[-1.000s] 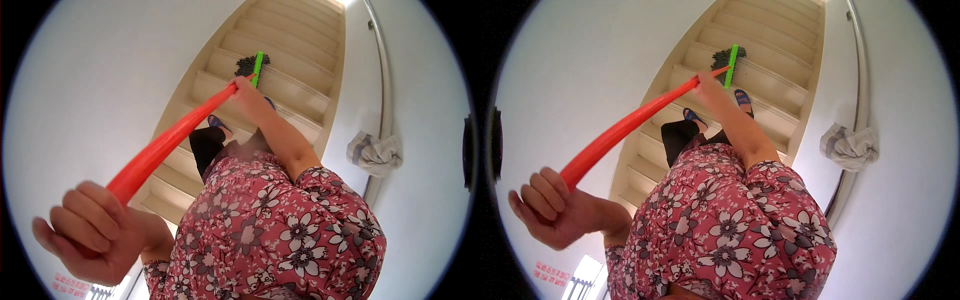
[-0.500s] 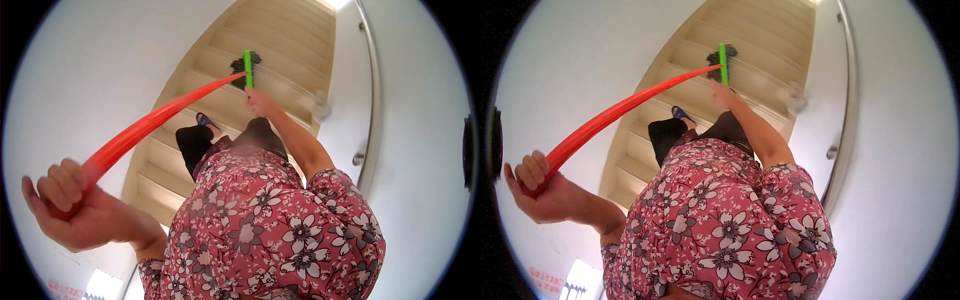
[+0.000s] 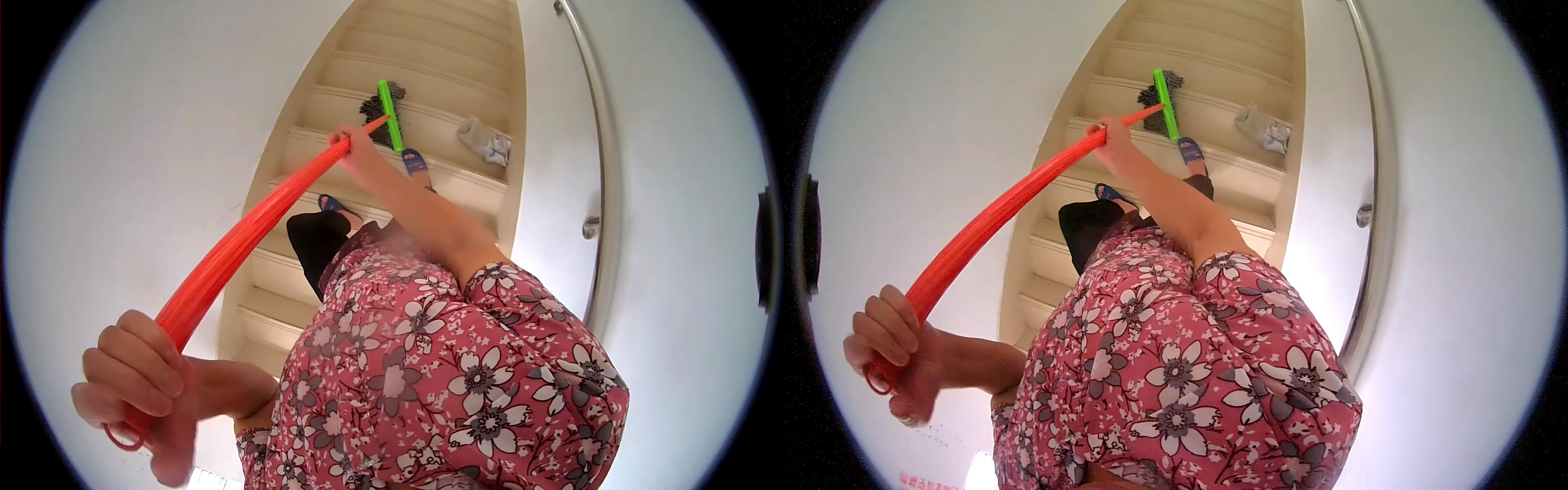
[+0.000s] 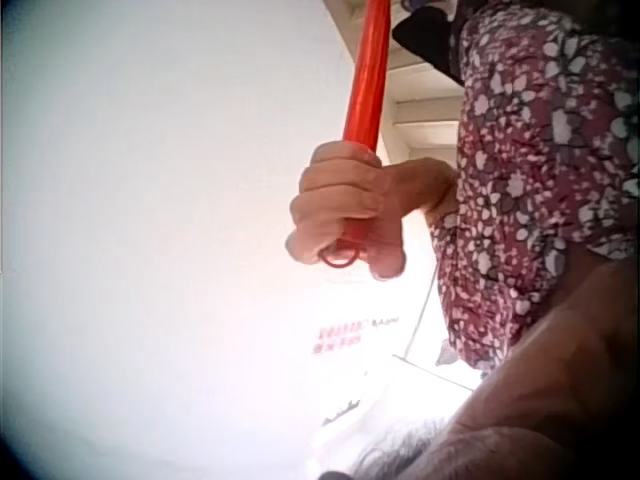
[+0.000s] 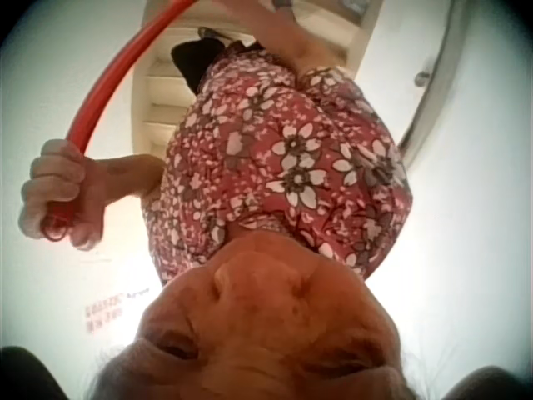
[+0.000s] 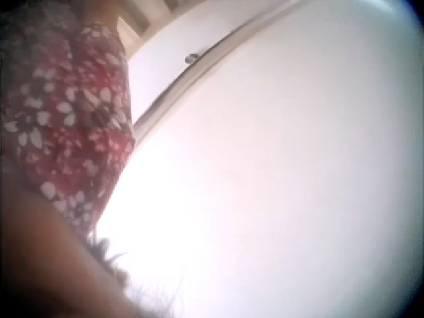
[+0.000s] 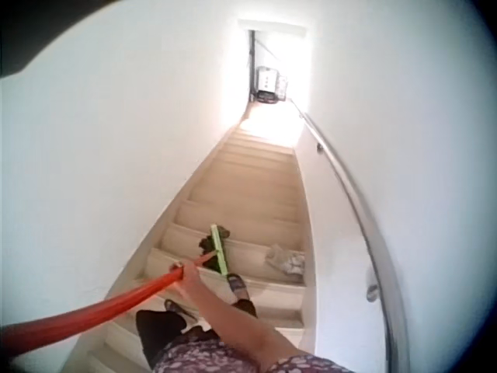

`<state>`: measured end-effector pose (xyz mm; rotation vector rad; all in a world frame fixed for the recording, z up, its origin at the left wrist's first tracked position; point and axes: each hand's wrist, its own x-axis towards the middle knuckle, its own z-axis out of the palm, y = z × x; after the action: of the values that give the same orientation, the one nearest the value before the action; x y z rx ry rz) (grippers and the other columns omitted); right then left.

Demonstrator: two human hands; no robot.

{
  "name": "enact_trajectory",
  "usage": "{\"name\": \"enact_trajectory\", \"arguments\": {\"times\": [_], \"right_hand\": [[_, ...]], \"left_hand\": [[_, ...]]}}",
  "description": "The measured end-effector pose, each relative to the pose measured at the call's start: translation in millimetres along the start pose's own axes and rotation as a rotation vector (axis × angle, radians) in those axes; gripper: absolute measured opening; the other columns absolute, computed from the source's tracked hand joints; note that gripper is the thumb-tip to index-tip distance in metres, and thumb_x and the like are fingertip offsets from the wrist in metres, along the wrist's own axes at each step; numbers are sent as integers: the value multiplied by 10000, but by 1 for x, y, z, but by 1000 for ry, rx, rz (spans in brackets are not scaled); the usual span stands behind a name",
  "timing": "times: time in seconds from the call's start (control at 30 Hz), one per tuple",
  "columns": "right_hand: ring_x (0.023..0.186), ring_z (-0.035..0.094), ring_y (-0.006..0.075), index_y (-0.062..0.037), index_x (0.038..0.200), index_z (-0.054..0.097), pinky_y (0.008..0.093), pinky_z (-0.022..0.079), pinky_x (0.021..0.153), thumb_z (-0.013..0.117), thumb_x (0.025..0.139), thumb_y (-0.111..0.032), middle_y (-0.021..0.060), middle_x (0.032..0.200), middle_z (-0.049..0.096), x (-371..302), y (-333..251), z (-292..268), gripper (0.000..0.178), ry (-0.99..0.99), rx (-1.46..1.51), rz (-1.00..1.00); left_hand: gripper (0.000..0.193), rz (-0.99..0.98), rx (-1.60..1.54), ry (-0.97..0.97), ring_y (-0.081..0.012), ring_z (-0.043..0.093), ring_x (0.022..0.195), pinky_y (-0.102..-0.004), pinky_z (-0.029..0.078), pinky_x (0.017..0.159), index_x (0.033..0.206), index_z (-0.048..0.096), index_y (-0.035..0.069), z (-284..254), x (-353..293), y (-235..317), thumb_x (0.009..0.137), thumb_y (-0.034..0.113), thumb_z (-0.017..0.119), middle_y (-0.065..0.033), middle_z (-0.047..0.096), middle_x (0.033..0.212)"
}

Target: The person wipes down window bars and a handrail with a cloth and sweeps the stairs with a broom.

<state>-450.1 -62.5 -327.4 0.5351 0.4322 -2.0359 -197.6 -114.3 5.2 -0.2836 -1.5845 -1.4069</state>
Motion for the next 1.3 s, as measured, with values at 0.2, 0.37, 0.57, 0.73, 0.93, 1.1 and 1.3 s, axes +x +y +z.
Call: {"name": "enact_trajectory", "arguments": {"times": [0.2,0.37,0.57,0.73,0.93,1.1,1.3], "right_hand": [[563,427,226,-13,831,292,346,394,471,384,673,59,115,649,362,2,-3,2,197,336,-31,-53],[530,434,230,-3,636,341,335,398,458,406,629,65,101,598,378,-13,11,19,94,535,-210,-76],[622,440,224,-10,878,328,352,420,502,383,698,41,108,768,385,-43,40,31,195,287,-381,-55],[666,437,221,-22,902,332,370,431,543,386,686,37,101,791,382,-58,57,47,231,331,-245,26],[674,441,232,-44,875,349,369,439,564,408,656,36,92,787,390,-43,66,15,240,349,-277,71],[659,453,224,-52,835,361,364,435,552,419,643,44,73,781,393,10,46,-54,222,447,-242,46],[609,473,205,-28,793,401,326,416,525,503,635,17,86,702,440,-12,-17,-76,193,398,-62,93]], "left_hand": [[305,-64,-223,53,-69,398,370,-179,332,395,543,367,140,-2,-14,0,747,299,528,43,415,446],[282,-18,-149,283,-65,350,356,-180,288,385,519,304,144,2,-16,17,768,214,415,42,359,413],[301,105,-84,559,-78,200,408,-237,176,424,524,236,148,1,-20,44,748,166,436,22,219,465],[310,236,-44,478,-90,199,403,-236,168,423,526,219,143,-1,-11,75,769,188,405,10,217,477],[318,300,603,867,-96,204,402,-233,177,415,522,222,135,17,6,51,798,211,361,-11,220,476],[355,-41,241,551,-94,193,449,-228,201,434,553,220,131,25,3,12,886,238,278,-2,217,499],[320,-214,166,472,-88,227,419,-238,260,421,596,235,126,21,-18,-13,896,236,241,13,255,485]]}}
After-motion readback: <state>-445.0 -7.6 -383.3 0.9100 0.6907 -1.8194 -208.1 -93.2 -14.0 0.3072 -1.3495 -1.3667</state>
